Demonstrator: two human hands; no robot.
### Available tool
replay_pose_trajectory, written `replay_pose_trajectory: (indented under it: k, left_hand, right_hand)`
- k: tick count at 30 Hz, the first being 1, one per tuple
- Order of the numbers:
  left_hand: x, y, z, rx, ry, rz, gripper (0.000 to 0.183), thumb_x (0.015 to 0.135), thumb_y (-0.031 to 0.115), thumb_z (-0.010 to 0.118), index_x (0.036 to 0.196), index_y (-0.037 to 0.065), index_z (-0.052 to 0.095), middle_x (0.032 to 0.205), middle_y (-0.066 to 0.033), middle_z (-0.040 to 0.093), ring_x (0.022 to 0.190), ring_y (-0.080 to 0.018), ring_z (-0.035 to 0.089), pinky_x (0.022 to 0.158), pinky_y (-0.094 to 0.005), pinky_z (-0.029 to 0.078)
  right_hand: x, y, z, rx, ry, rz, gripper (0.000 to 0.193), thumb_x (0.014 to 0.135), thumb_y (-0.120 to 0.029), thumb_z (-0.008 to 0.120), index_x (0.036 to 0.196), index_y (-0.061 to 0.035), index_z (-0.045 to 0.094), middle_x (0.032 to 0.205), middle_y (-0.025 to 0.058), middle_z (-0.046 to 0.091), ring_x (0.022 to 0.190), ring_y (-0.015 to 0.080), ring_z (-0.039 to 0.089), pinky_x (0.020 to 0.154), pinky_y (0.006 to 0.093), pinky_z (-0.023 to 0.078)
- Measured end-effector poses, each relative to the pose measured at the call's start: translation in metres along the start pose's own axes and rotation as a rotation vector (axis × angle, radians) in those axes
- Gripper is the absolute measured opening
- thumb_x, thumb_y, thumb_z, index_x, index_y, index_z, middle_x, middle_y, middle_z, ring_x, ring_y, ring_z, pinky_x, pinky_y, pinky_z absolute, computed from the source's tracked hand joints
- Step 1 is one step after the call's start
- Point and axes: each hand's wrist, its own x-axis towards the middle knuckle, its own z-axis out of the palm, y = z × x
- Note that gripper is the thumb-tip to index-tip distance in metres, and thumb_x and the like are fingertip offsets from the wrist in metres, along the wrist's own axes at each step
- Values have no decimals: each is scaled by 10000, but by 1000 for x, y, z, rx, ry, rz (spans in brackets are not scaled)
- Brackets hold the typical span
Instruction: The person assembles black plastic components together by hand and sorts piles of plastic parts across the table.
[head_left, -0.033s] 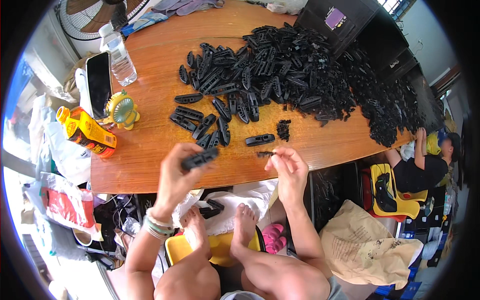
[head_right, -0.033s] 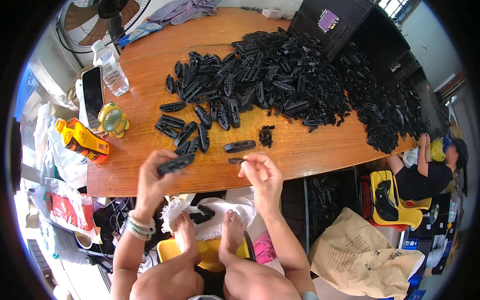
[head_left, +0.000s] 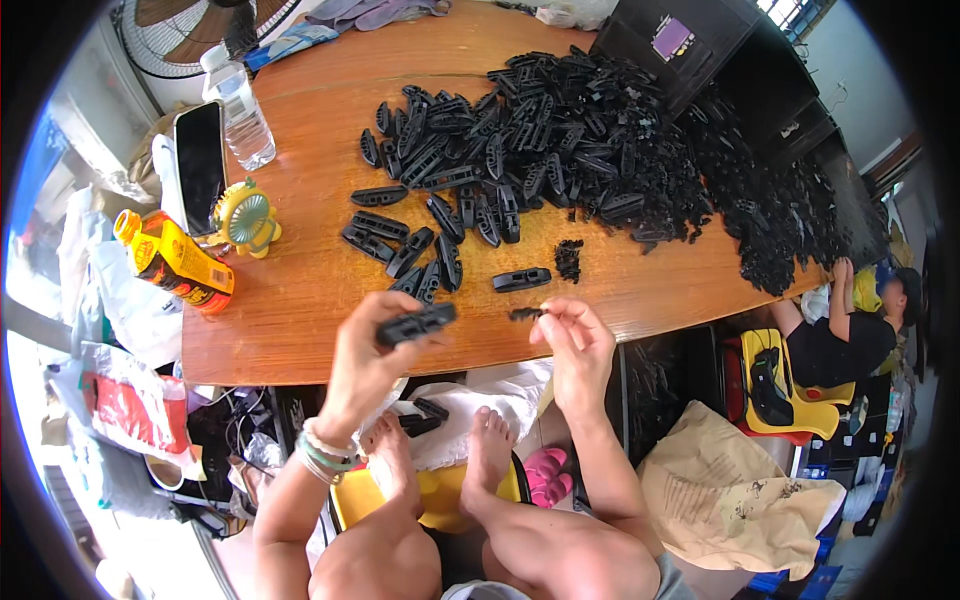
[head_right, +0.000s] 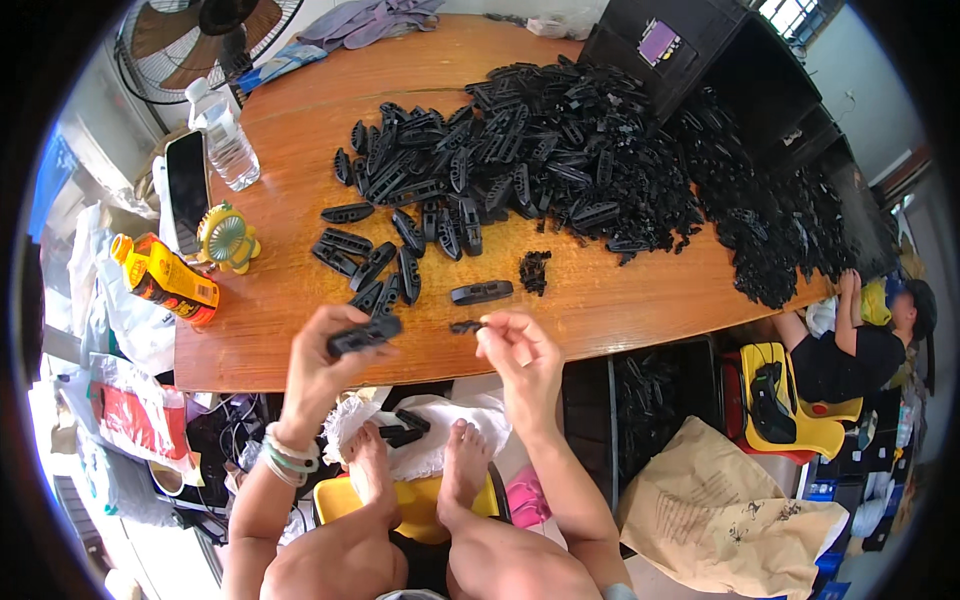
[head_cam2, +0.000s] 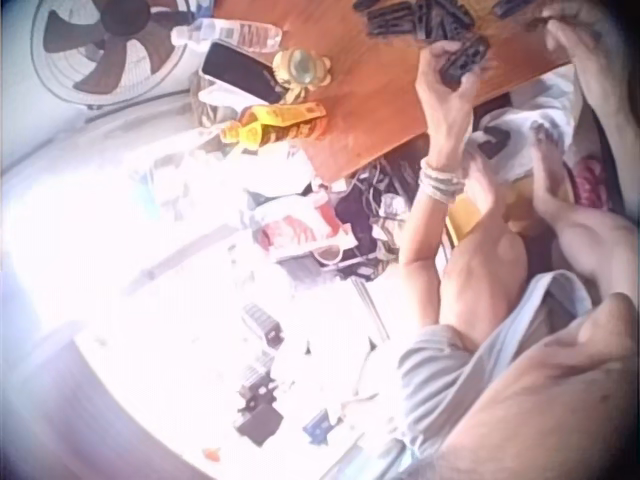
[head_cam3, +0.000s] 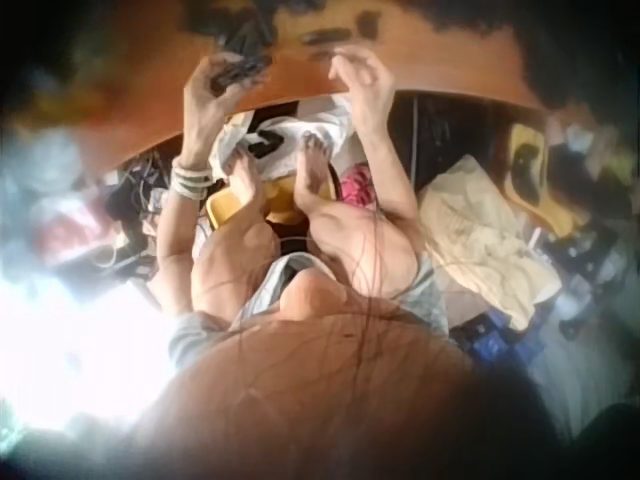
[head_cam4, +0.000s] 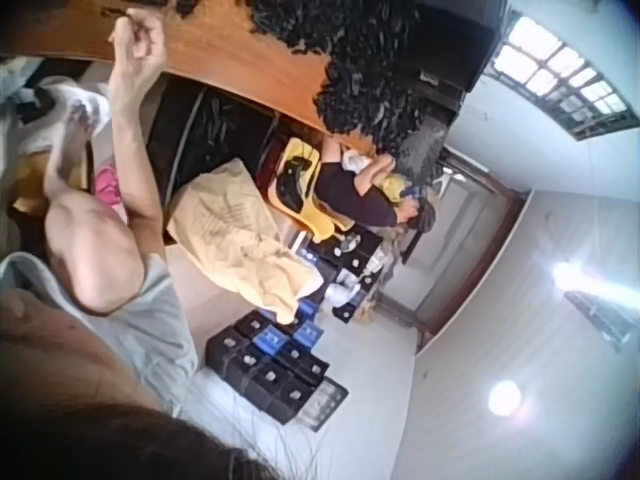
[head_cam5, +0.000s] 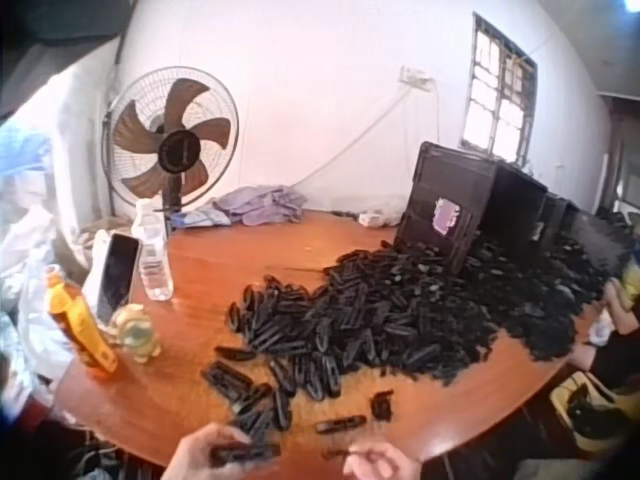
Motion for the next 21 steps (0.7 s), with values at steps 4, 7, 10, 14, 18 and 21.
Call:
replay_pose_trajectory:
  k: [4,7,10,14,18,21]
  left_hand:
    - [-9,-1,21,-212,-50,-109,266,829,-79,567,1078,-41,480,953,-138,641,871,-178,661,795,-270,535]
    - [-13,-3,20,-121,-86,-143,281,827,-58,601,1092,-43,512,940,-123,646,831,-146,657,756,-248,535]
    - [-16,0,24,-110,-76,-165,287,820,6,656,1094,-37,580,904,-80,651,755,-100,631,680,-208,511]
    - [-21,-5,29,-8,3,-149,309,822,8,650,1116,-62,583,890,-89,644,704,-103,610,646,-206,507]
    - [-21,-10,25,-188,15,-188,404,801,-41,645,1184,-87,526,884,-121,634,717,-125,615,640,-233,528]
    - [-21,7,32,-304,-72,-215,413,795,-43,655,1179,-91,510,885,-123,632,721,-138,629,655,-250,541]
  right_hand:
    - [-16,-17,31,90,-34,123,141,832,11,623,968,45,600,864,66,593,779,128,573,733,245,464]
    - [-20,-15,37,-182,-137,-142,124,810,17,643,932,32,625,897,77,583,840,133,561,755,255,448]
    - [-21,-13,40,-381,-140,-187,118,789,32,652,906,21,642,920,84,569,883,133,545,767,257,434]
    - [-33,-11,42,-200,37,-6,146,820,20,640,962,37,611,907,70,609,832,113,563,766,243,449]
    - [-32,-13,41,-153,81,25,154,833,18,629,982,43,597,916,72,627,831,109,572,778,243,456]
    - [-34,-12,39,-162,-4,91,129,836,14,620,962,37,607,937,78,633,863,117,572,802,255,450]
